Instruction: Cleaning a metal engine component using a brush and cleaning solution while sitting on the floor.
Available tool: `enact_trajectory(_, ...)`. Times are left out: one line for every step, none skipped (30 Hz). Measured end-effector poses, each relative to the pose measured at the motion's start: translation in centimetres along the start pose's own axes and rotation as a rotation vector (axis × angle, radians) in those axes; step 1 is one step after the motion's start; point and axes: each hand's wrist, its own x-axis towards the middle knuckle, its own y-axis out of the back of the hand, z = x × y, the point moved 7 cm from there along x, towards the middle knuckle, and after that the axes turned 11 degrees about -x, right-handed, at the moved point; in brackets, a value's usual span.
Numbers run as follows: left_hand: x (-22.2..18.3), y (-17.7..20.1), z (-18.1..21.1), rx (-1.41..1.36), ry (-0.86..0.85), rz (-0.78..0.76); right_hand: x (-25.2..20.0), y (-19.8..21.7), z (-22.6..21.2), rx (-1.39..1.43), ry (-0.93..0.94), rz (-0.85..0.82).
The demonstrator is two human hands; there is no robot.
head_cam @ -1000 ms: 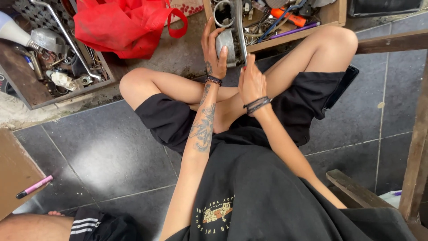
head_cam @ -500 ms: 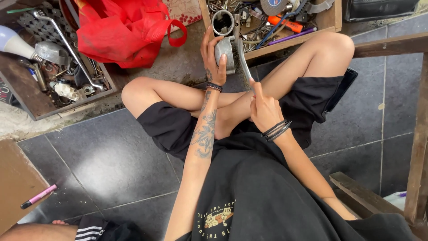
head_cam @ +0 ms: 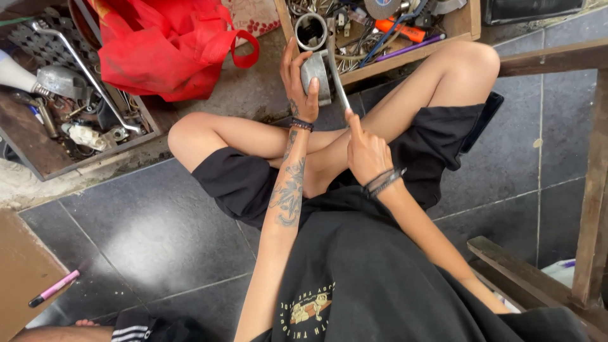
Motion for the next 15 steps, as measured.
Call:
enact_trajectory(-0.3, 0.4, 0.3, 0.002, 0.006, 0.000, -0.4, 0.2, -0.3, 0.001, 0.000, -0.007)
enact_trajectory(0.1, 0.3, 0.5, 0.003, 0.003, 0.002, -0.3, 0.4, -0.2, 0.021, -0.004, -0.015)
enact_trajectory(0.5, 0.1, 0.7, 0.005, 0.001, 0.005, -0.1, 0.7, -0.1, 0.041, -0.008, -0.023)
enact_trajectory(0.3, 0.1, 0.6, 0.006, -0.001, 0.006, -1.0, 0.9, -0.2, 0.042, -0.007, -0.021)
enact_trajectory(0.2, 0.1, 0.5, -0.008, -0.011, 0.020, -1.8, 1.2, -0.4, 0.048, 0.008, -0.027)
enact_trajectory(0.2, 0.0, 0.3, -0.022, -0.022, 0.034, -2.5, 1.4, -0.5, 0.053, 0.023, -0.030)
enact_trajectory(0.6, 0.1, 0.4, -0.021, -0.027, 0.035, -1.5, 1.7, -0.2, 0.053, 0.025, -0.026)
enact_trajectory(0.5, 0.1, 0.5, -0.009, -0.011, 0.014, -1.0, 2.0, -0.1, 0.105, 0.040, -0.009)
enact_trajectory(0.4, 0.1, 0.6, 0.003, 0.004, -0.008, -0.5, 2.2, 0.1, 0.157, 0.055, 0.008)
enact_trajectory(0.5, 0.1, 0.4, 0.002, 0.006, -0.012, 0.1, 2.5, 0.3, 0.159, 0.050, 0.006)
enact_trajectory(0.6, 0.0, 0.4, 0.009, 0.004, -0.012, 0.6, 2.7, 0.5, 0.190, 0.046, -0.015)
enact_trajectory(0.7, 0.0, 0.3, 0.013, -0.001, -0.009, 1.2, 2.9, 0.7, 0.219, 0.044, -0.033)
enact_trajectory(0.4, -0.1, 0.4, 0.011, -0.002, -0.010, 0.0, 2.3, 0.6, 0.218, 0.041, -0.032)
enact_trajectory(0.5, -0.1, 0.6, 0.009, -0.015, 0.013, -0.8, 1.8, 0.7, 0.135, 0.036, -0.007)
enact_trajectory(0.6, 0.0, 0.7, 0.006, -0.028, 0.036, -1.6, 1.4, 0.7, 0.053, 0.031, 0.019)
